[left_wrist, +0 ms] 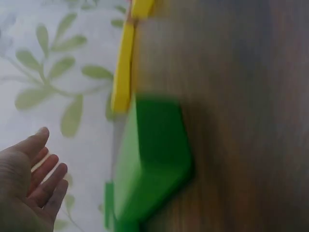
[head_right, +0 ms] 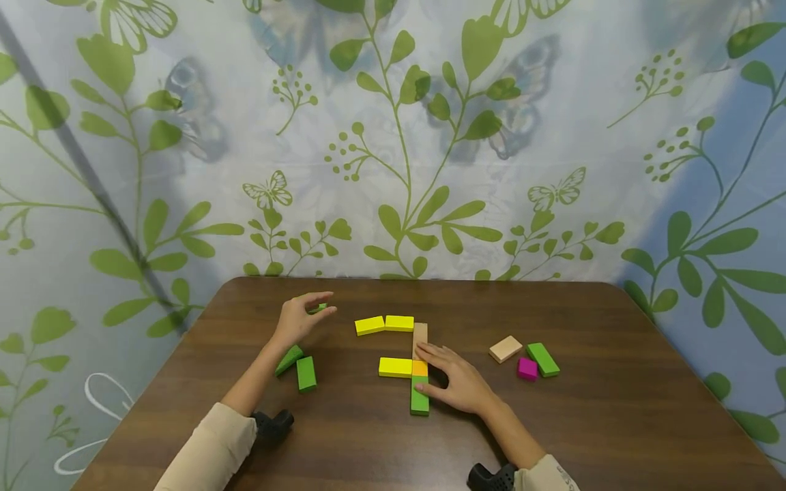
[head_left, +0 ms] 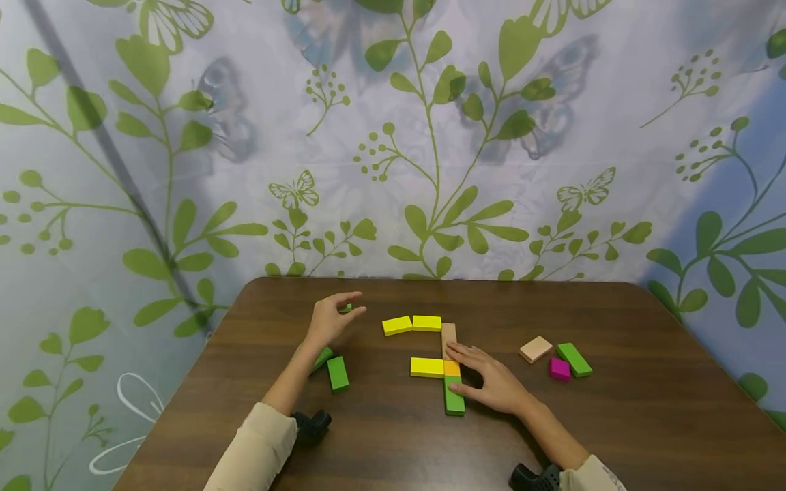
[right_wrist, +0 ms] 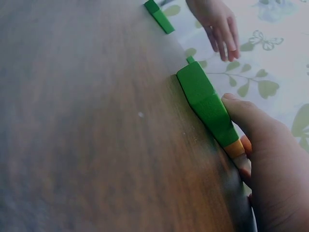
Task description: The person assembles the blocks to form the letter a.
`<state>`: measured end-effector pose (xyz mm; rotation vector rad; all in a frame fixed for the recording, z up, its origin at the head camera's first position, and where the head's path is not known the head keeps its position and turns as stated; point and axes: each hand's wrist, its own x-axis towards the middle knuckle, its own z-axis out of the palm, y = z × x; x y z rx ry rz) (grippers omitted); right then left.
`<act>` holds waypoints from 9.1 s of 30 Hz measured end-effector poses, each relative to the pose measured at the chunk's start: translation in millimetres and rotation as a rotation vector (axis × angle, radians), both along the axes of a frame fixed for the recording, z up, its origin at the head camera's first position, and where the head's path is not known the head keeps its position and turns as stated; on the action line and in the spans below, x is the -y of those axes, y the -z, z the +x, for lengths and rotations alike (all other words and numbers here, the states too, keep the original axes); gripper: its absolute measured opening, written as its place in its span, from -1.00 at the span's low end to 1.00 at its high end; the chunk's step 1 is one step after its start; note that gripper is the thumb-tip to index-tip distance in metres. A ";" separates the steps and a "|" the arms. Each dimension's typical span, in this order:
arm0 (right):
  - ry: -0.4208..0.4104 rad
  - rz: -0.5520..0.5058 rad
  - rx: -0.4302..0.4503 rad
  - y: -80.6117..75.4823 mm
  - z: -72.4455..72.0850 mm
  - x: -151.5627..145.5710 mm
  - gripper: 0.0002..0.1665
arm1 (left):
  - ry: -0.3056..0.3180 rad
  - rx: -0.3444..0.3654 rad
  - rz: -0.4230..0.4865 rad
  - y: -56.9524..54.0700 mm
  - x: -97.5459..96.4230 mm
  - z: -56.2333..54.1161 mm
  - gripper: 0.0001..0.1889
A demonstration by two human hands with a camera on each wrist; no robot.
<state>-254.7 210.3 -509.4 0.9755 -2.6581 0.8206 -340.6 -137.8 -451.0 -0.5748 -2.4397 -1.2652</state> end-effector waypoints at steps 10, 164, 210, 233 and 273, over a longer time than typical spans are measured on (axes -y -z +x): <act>-0.007 0.000 -0.010 5.0 3.1 -6.9 -0.20 | -0.129 0.028 -0.025 25.5 38.3 -26.6 -0.56; -0.005 -0.023 0.041 -5.1 0.9 -4.4 -0.19 | -0.106 -0.103 -0.210 29.1 -12.3 102.3 -0.57; -0.003 -0.015 0.034 -2.2 -1.4 -6.3 -0.17 | 0.151 0.144 -0.192 35.7 76.5 81.0 -0.49; -0.001 -0.012 0.034 -1.6 -2.2 -6.6 -0.17 | 0.288 0.091 -0.250 33.3 47.6 95.4 -0.40; -0.024 -0.021 0.030 -2.6 -1.0 -5.4 -0.18 | 0.445 0.097 -0.350 26.3 18.6 112.2 -0.34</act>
